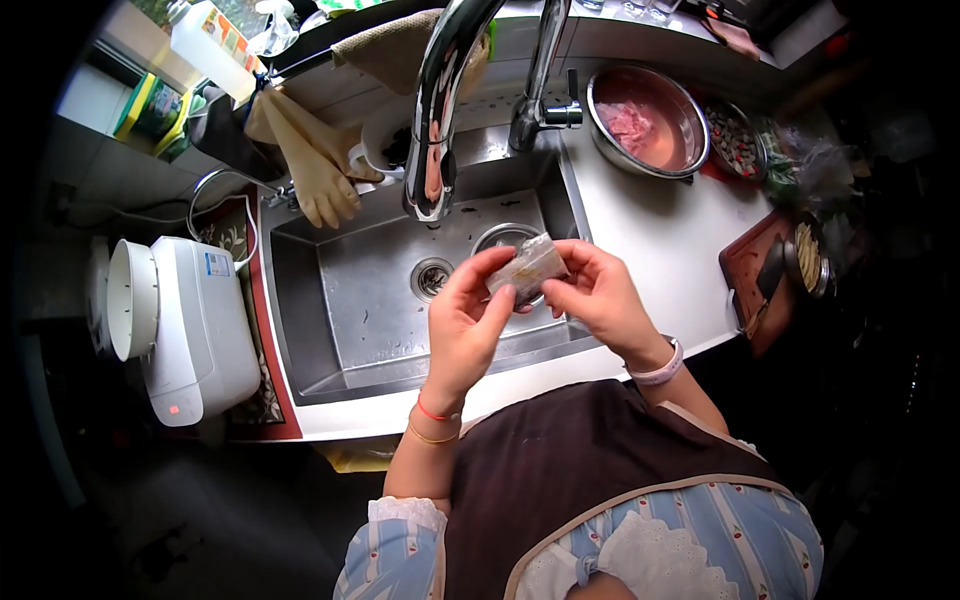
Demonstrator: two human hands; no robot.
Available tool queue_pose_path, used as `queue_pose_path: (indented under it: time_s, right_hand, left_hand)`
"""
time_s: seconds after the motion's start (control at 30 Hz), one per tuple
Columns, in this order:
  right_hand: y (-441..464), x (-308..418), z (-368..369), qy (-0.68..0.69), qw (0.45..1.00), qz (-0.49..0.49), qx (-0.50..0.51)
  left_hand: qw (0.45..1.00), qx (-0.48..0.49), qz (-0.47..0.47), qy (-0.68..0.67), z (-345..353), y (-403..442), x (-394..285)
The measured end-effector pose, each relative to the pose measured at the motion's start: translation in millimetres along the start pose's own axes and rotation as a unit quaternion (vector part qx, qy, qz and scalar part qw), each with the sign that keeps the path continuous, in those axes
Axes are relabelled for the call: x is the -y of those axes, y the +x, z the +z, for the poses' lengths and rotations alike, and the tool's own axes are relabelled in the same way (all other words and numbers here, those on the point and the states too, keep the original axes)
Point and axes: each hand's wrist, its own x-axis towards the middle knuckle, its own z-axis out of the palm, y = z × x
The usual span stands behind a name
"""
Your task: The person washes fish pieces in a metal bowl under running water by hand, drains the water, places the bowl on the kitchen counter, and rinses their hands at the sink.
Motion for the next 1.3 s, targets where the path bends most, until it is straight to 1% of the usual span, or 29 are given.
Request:
queue_pose_path:
  time_s: [0.03, 0.07, 0.13, 0.2, 0.23, 0.27, 0.33, 0.37, 0.4, 0.47, 0.53, 0.6, 0.63, 0.67, 0.73, 0.77, 0.8, 0.87, 0.9, 0.97, 1.0, 1.07, 1.1, 1.13, 1.17, 1.2, 1.23, 1.27, 1.3]
  right_hand:
    - [-0.6, -1.9, 6.3, -0.042, 0.998, -0.042, -0.013]
    - [-3.1, 3.8, 9.8, -0.184, 0.981, -0.057, -0.036]
    - [-5.4, 18.0, 12.2, -0.274, 0.961, -0.037, -0.025]
    - [-2.0, 2.2, -3.5, -0.312, 0.948, -0.059, -0.030]
    - [-0.9, -2.0, -8.2, -0.348, 0.933, -0.081, -0.035]
    - [-1.5, -3.2, -9.0, -0.348, 0.933, -0.081, -0.036]
    - [-1.7, 0.0, -4.8, -0.248, 0.965, -0.081, -0.033]
    - [-5.3, 13.8, 6.4, -0.307, 0.945, -0.104, -0.039]
    - [-5.1, 13.1, 9.0, -0.308, 0.945, -0.104, -0.039]
    - [-4.5, 10.5, 10.3, -0.371, 0.920, -0.112, -0.062]
    - [-0.7, -4.3, -2.1, -0.335, 0.935, -0.097, -0.068]
    - [4.0, -11.7, -10.0, -0.246, 0.967, -0.054, -0.035]
    - [2.9, 1.1, -3.4, -0.314, 0.948, -0.039, -0.018]
    - [5.9, -5.7, -4.5, -0.312, 0.949, -0.038, -0.021]
    - [16.4, -40.3, -16.2, -0.367, 0.926, -0.083, -0.033]
    - [22.9, -65.2, -27.9, -0.380, 0.922, -0.016, -0.077]
    - [27.2, -96.6, -43.6, -0.375, 0.923, -0.015, -0.082]
    - [37.4, -158.1, -74.3, -0.364, 0.916, 0.063, -0.155]
    - [40.6, -184.3, -81.4, -0.358, 0.918, 0.065, -0.159]
    - [42.0, -214.8, -87.2, -0.248, 0.928, 0.224, -0.165]
    - [44.4, -222.0, -89.0, -0.276, 0.917, 0.254, -0.138]
    - [56.2, -246.6, -89.3, -0.306, 0.896, 0.273, -0.171]
    - [64.4, -257.8, -92.0, -0.305, 0.889, 0.283, -0.191]
    - [72.7, -268.3, -92.8, -0.296, 0.890, 0.286, -0.195]
    - [81.6, -280.2, -94.0, -0.312, 0.886, 0.259, -0.223]
    - [87.7, -290.8, -94.2, -0.327, 0.880, 0.236, -0.250]
    - [97.5, -299.5, -97.8, -0.288, 0.886, 0.270, -0.244]
    - [105.8, -309.0, -97.9, -0.282, 0.886, 0.274, -0.247]
    - [115.5, -319.0, -96.4, -0.227, 0.889, 0.271, -0.291]
  left_hand:
    - [1.000, -0.017, 0.012, 0.022, 4.3, -1.2, 2.3]
    - [1.000, -0.017, 0.013, 0.022, 4.8, -1.0, 2.5]
    - [0.993, -0.012, 0.022, 0.117, 4.3, -0.7, 2.7]
    - [0.994, -0.030, 0.020, 0.100, 1.1, -0.7, 2.9]
    - [0.997, -0.028, -0.007, 0.065, -0.4, -1.0, -0.8]
    - [0.999, -0.027, -0.035, 0.031, -0.8, -1.1, -3.8]
    - [0.999, -0.030, -0.033, 0.026, -0.1, -1.6, -5.0]
    - [0.998, -0.031, -0.024, 0.039, 1.0, -1.4, -4.3]
    - [0.998, -0.031, -0.015, 0.052, 2.2, -0.6, -3.4]
    - [0.998, -0.027, -0.025, 0.046, 0.7, 1.1, -1.7]
    - [0.998, -0.022, -0.039, 0.042, -2.4, 1.7, 2.6]
    - [0.999, -0.025, -0.035, 0.000, -6.2, 5.1, 13.4]
    - [0.999, -0.024, -0.037, 0.001, -9.1, 7.3, 20.4]
    - [0.998, -0.014, -0.055, 0.035, -12.3, 10.0, 29.6]
    - [0.994, 0.003, -0.076, 0.072, -22.4, 17.3, 54.9]
    - [0.990, -0.020, -0.129, 0.062, -31.4, 22.2, 71.6]
    - [0.981, -0.043, -0.181, 0.052, -41.5, 26.6, 89.0]
    - [0.973, -0.054, -0.208, 0.088, -63.5, 35.0, 126.4]
    - [0.962, -0.090, -0.237, 0.100, -75.0, 37.1, 147.6]
    - [0.934, -0.140, -0.303, 0.131, -88.6, 46.0, 181.3]
    - [0.924, -0.138, -0.323, 0.149, -93.4, 50.8, 195.5]
    - [0.928, -0.132, -0.315, 0.146, -97.6, 65.5, 223.3]
    - [0.928, -0.055, -0.334, 0.154, -103.8, 76.9, 232.6]
    - [0.926, -0.050, -0.338, 0.161, -111.5, 85.3, 250.3]
    - [0.924, -0.043, -0.269, 0.269, -121.2, 93.5, 276.4]
    - [0.906, -0.034, -0.198, 0.371, -127.1, 98.8, 293.9]
    - [0.881, -0.020, -0.223, 0.417, -110.2, 111.7, 271.0]
    - [0.878, -0.015, -0.227, 0.421, -117.6, 120.8, 290.6]
    - [0.899, -0.024, -0.277, 0.337, -127.1, 129.6, 312.5]
